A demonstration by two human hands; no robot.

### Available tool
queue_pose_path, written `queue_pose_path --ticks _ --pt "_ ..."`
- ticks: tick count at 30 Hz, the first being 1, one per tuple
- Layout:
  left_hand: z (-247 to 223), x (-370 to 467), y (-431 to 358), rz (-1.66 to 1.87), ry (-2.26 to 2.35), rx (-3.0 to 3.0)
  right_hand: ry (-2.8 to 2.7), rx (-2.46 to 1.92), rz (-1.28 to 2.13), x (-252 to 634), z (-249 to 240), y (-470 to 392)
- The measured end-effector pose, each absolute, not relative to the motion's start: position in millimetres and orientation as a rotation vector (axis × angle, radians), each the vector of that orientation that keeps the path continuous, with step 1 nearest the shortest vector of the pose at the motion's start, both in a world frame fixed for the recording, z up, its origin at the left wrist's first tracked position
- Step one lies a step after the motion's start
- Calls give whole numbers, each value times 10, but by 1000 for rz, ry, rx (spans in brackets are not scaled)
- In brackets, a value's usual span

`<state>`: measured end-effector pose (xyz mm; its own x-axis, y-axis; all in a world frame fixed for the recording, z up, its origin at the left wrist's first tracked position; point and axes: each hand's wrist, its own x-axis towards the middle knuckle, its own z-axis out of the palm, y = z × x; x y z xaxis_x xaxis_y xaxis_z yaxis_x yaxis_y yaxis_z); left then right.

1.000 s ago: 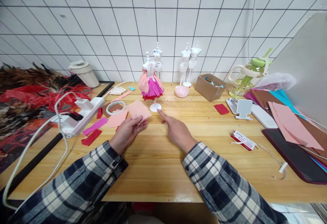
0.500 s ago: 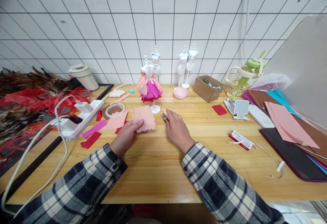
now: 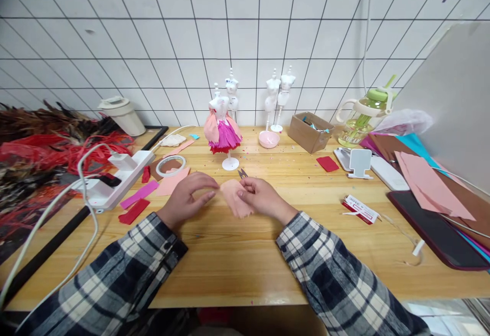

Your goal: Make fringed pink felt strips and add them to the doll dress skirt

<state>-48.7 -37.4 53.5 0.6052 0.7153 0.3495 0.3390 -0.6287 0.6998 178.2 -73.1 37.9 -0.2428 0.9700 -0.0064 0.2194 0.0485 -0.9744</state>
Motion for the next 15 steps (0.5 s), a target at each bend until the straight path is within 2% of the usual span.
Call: queue_pose_path --ticks 3,5,8,11,13,15 --pt "476 -457 -388 413 443 2406 -1409 -1195 1248 1910 449 -699" --pt "362 -429 -363 310 436 2413 -1281 -1147 1237 1977 461 -682" --pt "212 -514 -182 484 909 2396 -1216 -1078 1348 2021 434 -689" --pt "250 -718 20 787 1479 2365 -1505 -1097 1488 1964 403 -747" --pt "367 -803 34 920 1511 2501 -1862 -1169 1414 1877 392 -803" --pt "478 -791 -68 877 1337 2665 -2171 -1282 1152 1780 383 -855"
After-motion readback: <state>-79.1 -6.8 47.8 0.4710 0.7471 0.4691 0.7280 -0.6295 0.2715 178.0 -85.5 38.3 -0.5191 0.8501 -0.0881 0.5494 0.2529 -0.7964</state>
